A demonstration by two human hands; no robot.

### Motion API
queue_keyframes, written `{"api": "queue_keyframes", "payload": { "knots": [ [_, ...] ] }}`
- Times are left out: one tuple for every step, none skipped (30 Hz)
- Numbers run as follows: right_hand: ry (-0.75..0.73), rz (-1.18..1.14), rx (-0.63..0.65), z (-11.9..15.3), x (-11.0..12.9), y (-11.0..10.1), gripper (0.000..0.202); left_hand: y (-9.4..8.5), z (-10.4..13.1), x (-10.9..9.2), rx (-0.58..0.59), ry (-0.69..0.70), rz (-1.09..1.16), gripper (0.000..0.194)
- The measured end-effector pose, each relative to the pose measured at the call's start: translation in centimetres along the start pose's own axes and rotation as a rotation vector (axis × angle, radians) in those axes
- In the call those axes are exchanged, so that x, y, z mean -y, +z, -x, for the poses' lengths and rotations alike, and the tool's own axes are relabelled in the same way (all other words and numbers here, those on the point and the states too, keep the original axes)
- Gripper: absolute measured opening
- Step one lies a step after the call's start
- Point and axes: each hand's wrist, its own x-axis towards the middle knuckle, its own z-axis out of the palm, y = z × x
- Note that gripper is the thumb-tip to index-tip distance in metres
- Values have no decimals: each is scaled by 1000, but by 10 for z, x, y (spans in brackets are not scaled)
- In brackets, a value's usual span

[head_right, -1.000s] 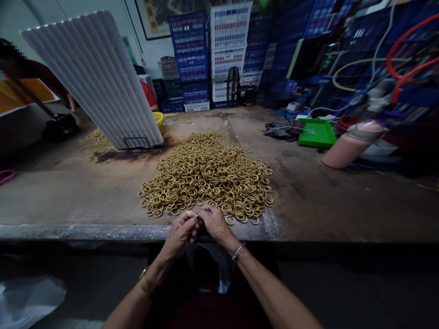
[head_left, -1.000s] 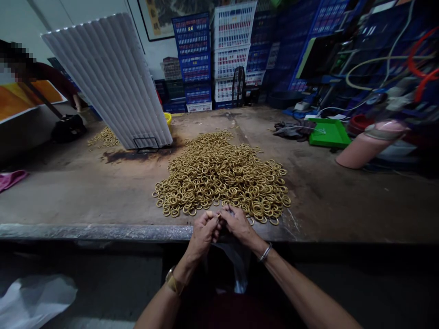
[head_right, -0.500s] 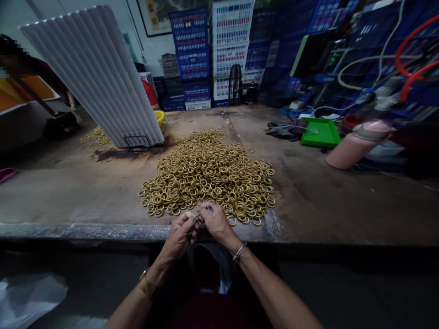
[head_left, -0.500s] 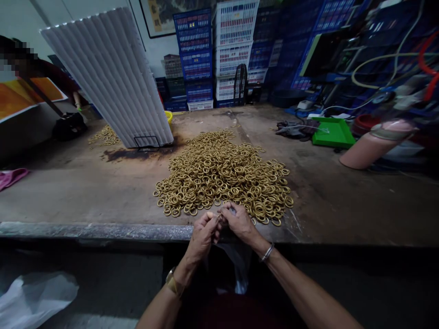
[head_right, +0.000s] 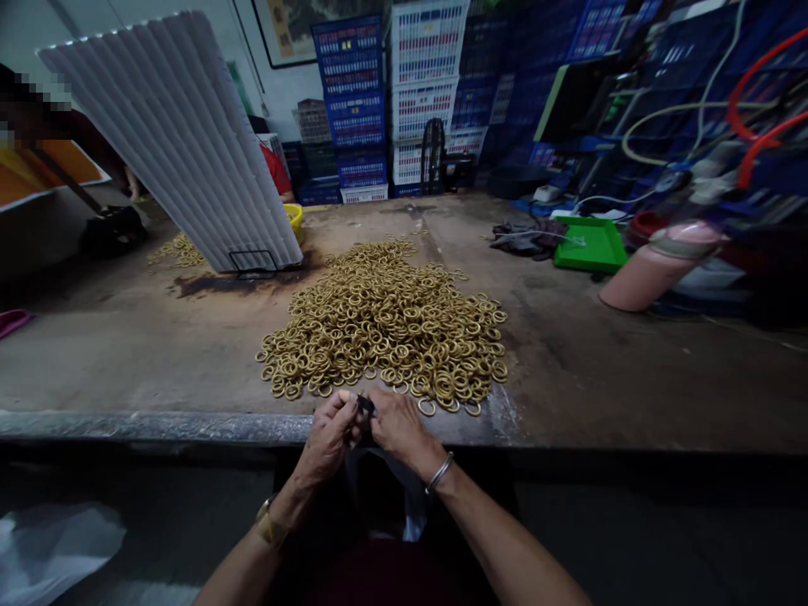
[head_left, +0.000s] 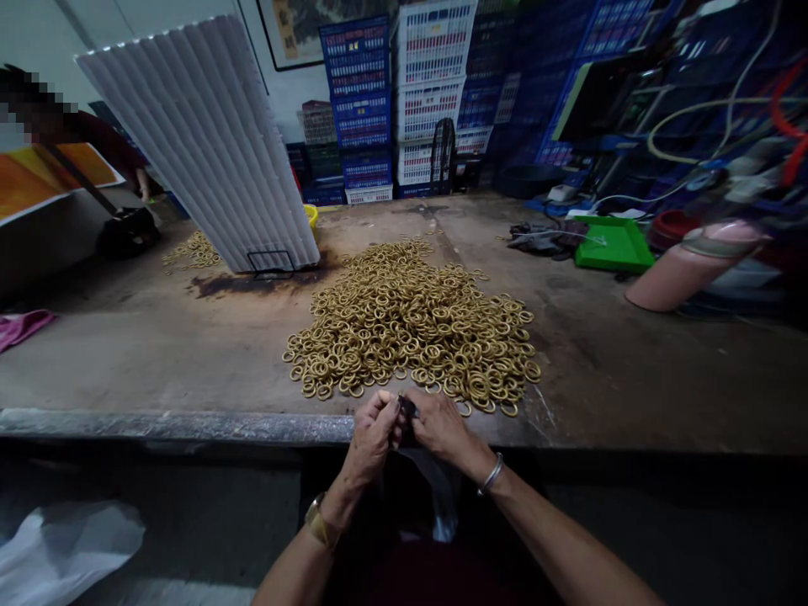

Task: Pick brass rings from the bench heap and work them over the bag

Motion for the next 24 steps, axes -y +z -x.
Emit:
{"api": "queue_keyframes", "payload": {
  "knots": [
    [34,13,-1,-2,-2,0,19,0,1,-1,4,0,11,33],
    [70,22,-11,-4,-5,0,19,0,3,-2,14,-4,32,31],
    [99,19,-26,-6,-7,0,19,0,5,-4,29,-11,66,30],
    [117,-2,-50,-8,-9,0,17,1,6,-6,46,-26,108,29],
    [131,-46,-78,-11,-10,0,14,1,7,-8,59,-46,156,28],
    [146,-119,-104,-13,-9,0,12,1,8,-10,65,-67,207,28],
    [168,-222,-121,-14,-8,0,13,1,8,-12,67,-86,256,28],
    [198,-351,-122,-15,-5,0,16,1,7,-13,65,-104,297,28],
    [237,-494,-97,-16,-1,0,19,0,6,-13,64,-115,328,28],
    [282,-637,-44,-15,3,1,22,0,5,-13,63,-120,350,28],
    [325,-765,26,-15,6,2,25,-1,4,-13,62,-120,366,29],
    [359,-868,99,-13,10,3,27,-1,3,-12,62,-121,376,29],
    [386,-940,159,-12,12,4,29,-2,2,-11,61,-125,380,29],
    [400,-985,191,-11,14,4,30,-3,1,-10,60,-130,380,30],
    [401,-1007,192,-10,15,5,29,-4,1,-9,59,-135,375,30],
    [389,-1007,159,-9,15,5,28,-5,0,-9,57,-139,367,29],
    [368,-985,103,-9,15,5,26,-5,0,-8,51,-144,356,29],
    [342,-941,36,-9,15,4,23,-6,0,-8,40,-150,343,29],
    [309,-880,-33,-10,14,3,21,-7,1,-8,23,-156,332,30],
    [272,-814,-88,-10,14,3,20,-7,1,-8,6,-162,323,30],
    [233,-753,-121,-10,13,2,20,-7,1,-7,-10,-167,317,31],
    [200,-708,-135,-10,13,2,20,-7,1,-7,-23,-168,314,32],
    [178,-682,-136,-10,12,2,21,-7,1,-7,-33,-163,312,32],
    [169,-672,-131,-10,12,2,22,-7,1,-6,-41,-152,310,31]
  ]
}}
